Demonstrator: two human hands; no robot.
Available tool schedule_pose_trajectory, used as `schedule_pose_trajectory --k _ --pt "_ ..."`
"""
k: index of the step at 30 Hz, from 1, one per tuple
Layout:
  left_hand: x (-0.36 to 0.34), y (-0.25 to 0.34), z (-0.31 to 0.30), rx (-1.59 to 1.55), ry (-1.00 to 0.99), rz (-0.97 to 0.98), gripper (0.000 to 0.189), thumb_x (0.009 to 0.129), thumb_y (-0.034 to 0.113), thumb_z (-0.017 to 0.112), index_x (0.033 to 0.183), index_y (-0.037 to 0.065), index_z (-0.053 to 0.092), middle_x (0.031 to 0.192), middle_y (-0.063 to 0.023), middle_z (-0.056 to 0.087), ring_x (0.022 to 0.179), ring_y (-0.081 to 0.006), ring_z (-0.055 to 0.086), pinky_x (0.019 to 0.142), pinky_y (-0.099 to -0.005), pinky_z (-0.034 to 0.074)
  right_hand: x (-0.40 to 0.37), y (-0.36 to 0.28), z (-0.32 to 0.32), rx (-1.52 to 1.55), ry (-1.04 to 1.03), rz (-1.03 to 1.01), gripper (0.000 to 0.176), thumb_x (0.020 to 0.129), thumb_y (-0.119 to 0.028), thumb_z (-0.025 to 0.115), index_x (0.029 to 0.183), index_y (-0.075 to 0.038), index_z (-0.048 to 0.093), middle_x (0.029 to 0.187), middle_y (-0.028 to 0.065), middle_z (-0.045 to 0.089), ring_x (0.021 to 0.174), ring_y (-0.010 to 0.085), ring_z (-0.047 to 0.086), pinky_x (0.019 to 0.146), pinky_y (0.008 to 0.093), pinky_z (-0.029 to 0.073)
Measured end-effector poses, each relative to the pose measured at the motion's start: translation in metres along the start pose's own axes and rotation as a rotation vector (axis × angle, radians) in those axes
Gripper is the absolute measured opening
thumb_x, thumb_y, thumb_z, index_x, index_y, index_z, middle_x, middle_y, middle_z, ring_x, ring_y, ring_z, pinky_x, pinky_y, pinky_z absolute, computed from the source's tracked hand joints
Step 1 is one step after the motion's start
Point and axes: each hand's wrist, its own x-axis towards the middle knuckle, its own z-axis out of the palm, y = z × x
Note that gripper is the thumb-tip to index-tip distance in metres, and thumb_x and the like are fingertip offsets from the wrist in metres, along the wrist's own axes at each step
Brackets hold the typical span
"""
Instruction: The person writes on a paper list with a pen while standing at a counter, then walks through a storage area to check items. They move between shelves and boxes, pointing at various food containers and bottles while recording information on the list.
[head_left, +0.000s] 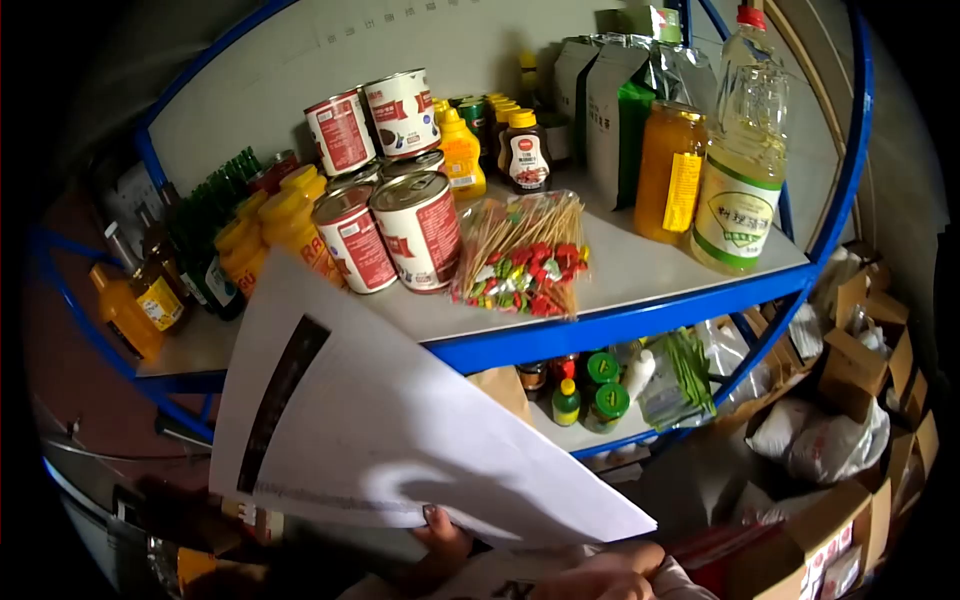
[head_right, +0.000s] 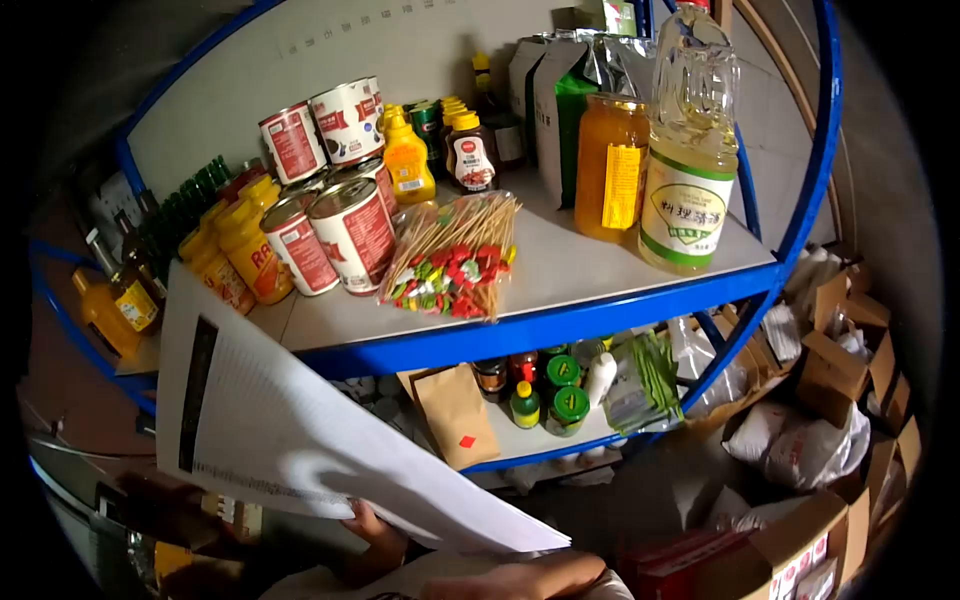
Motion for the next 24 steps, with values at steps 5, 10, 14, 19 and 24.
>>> schedule_pose_trajectory --k 5,10,14,19,24 --pt "-0.011 -0.033 0.040 0.018 0.212 0.223 0.066 0.077 0.038 0.048 0.125 0.002 0.020 0.119 -0.0180 0.033 0.097 -0.0264 0.044 0.082 -0.0411 0.038 -0.013 -0.040 -0.010 -0.066 0.032 -0.087 0.020 0.077 -0.020 0.053 0.077 0.000 0.048 0.065 0.0080 0.047 0.051 0.0178 0.042 0.046 0.0305 0.031" --pt "-0.036 -0.037 0.066 -0.080 0.234 -0.023 0.066 0.076 0.031 0.049 0.126 0.004 0.016 0.122 -0.0151 0.030 0.105 -0.0259 0.037 0.087 -0.0376 0.033 -0.022 -0.072 -0.018 -0.159 0.113 -0.103 0.020 0.076 -0.021 0.053 0.079 -0.001 0.049 0.069 0.0087 0.048 0.055 0.0188 0.042 0.050 0.0316 0.032" --pt "-0.043 -0.047 0.084 -0.061 0.276 -0.001 0.065 0.076 0.032 0.051 0.125 0.005 0.019 0.120 -0.0150 0.033 0.104 -0.0250 0.037 0.087 -0.0368 0.033 -0.030 -0.091 -0.021 -0.216 0.179 -0.124 0.021 0.076 -0.022 0.053 0.081 -0.001 0.050 0.071 0.0092 0.048 0.059 0.0197 0.043 0.054 0.0324 0.032" --pt "-0.049 -0.060 0.083 0.012 0.242 0.064 0.063 0.075 0.033 0.053 0.123 0.006 0.023 0.117 -0.0148 0.035 0.103 -0.0239 0.037 0.087 -0.0359 0.033 -0.035 -0.112 -0.023 -0.238 0.225 -0.147 0.022 0.076 -0.023 0.053 0.083 -0.002 0.052 0.075 0.0098 0.048 0.063 0.0207 0.043 0.058 0.0334 0.033" --pt "-0.049 -0.061 0.091 -0.186 0.257 -0.044 0.060 0.073 0.035 0.058 0.118 0.006 0.031 0.112 -0.0152 0.039 0.102 -0.0229 0.036 0.088 -0.0338 0.031 -0.039 -0.124 -0.021 -0.264 0.231 -0.169 0.024 0.076 -0.024 0.053 0.085 -0.003 0.053 0.079 0.0105 0.049 0.068 0.0218 0.043 0.062 0.0344 0.034"
